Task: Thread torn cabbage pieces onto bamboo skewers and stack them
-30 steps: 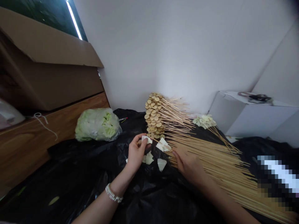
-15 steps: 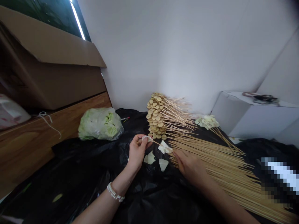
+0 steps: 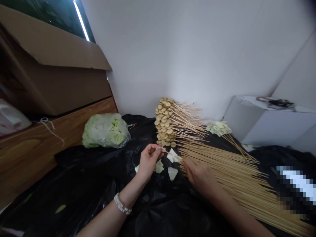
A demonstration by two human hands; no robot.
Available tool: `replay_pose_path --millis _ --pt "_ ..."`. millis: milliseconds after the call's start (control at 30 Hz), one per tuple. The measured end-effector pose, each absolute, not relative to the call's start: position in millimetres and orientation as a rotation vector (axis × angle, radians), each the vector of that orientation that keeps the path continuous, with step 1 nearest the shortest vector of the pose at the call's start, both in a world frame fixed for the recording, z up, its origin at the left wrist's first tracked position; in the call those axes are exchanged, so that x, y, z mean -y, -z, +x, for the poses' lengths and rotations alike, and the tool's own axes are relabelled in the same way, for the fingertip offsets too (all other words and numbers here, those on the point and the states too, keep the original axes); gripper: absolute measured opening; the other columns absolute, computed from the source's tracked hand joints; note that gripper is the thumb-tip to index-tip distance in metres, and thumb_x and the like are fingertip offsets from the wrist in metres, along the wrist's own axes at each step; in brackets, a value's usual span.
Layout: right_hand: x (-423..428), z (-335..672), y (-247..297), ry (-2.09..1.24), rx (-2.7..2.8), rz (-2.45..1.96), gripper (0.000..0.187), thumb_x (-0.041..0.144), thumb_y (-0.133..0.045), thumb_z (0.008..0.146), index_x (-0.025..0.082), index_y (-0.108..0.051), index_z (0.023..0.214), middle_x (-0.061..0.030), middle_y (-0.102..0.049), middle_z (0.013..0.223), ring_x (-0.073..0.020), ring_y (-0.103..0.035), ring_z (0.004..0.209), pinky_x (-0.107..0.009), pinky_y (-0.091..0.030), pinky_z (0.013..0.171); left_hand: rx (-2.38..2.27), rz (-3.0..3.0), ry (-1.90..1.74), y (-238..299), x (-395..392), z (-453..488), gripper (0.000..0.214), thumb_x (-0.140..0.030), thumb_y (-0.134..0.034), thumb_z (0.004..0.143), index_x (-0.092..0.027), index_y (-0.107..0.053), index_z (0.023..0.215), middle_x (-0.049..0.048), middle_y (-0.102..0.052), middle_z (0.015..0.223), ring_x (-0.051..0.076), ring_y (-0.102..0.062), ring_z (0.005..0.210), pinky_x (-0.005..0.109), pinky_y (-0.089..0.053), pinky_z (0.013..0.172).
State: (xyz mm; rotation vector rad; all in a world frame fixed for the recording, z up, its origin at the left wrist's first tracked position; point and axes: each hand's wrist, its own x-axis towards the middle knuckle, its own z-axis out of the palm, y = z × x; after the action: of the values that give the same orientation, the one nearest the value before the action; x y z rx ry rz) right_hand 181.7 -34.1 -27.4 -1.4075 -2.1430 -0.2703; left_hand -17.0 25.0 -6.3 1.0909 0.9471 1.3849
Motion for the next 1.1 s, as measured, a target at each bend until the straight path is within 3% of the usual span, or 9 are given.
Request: replay_pose_path --millis 200,400,533,933,1100 --pt "34 183 28 0.211 2.106 -1.386 0.026 0.018 -0.036 0.097 0.019 -0.062 0.096 -0.0054 -0.067 0.083 -0.0166 -0.062 0.073 -0.026 -0.042 0.064 -0.944 1.031 -1.450 0 -27 -21 0.038 -0.034 -0.082 0.064 -0.016 -0.060 0.090 0.0087 -0.071 0.101 0.017 -0.066 0.087 0.029 -0.055 0.076" --pt "33 183 27 0.096 2.046 -1.369 0.025 0.021 -0.036 0.098 0.018 -0.061 0.095 -0.0054 -0.067 0.083 -0.0178 -0.063 0.077 -0.028 -0.045 0.070 -0.970 1.043 -1.476 -2 -30 -24 0.033 -0.035 -0.082 0.064 -0.014 -0.063 0.081 0.0005 -0.066 0.078 0.011 -0.062 0.069 0.022 -0.052 0.067" --pt "33 183 26 0.074 2.031 -1.375 0.026 0.022 -0.036 0.098 0.019 -0.061 0.089 -0.0043 -0.066 0.080 -0.0173 -0.062 0.072 -0.028 -0.045 0.068 -0.942 1.010 -1.487 -1 -30 -23 0.035 -0.037 -0.083 0.063 -0.015 -0.064 0.083 0.0004 -0.066 0.077 0.011 -0.062 0.069 0.023 -0.053 0.068" --pt "35 181 26 0.099 2.067 -1.311 0.027 0.021 -0.035 0.099 0.018 -0.062 0.095 -0.0062 -0.068 0.085 -0.0172 -0.063 0.076 -0.028 -0.046 0.067 -0.966 0.884 -1.484 -4 -30 -25 0.034 -0.036 -0.079 0.065 -0.017 -0.064 0.089 -0.0022 -0.062 0.074 0.008 -0.057 0.060 0.019 -0.049 0.058" --pt "34 179 27 0.059 2.097 -1.342 0.028 0.021 -0.034 0.098 0.019 -0.059 0.085 -0.0032 -0.064 0.075 -0.0160 -0.060 0.066 -0.027 -0.044 0.062 -0.942 0.870 -1.450 -5 -29 -26 0.032 -0.035 -0.078 0.065 -0.017 -0.065 0.087 -0.0019 -0.064 0.076 0.007 -0.056 0.059 0.018 -0.048 0.058"
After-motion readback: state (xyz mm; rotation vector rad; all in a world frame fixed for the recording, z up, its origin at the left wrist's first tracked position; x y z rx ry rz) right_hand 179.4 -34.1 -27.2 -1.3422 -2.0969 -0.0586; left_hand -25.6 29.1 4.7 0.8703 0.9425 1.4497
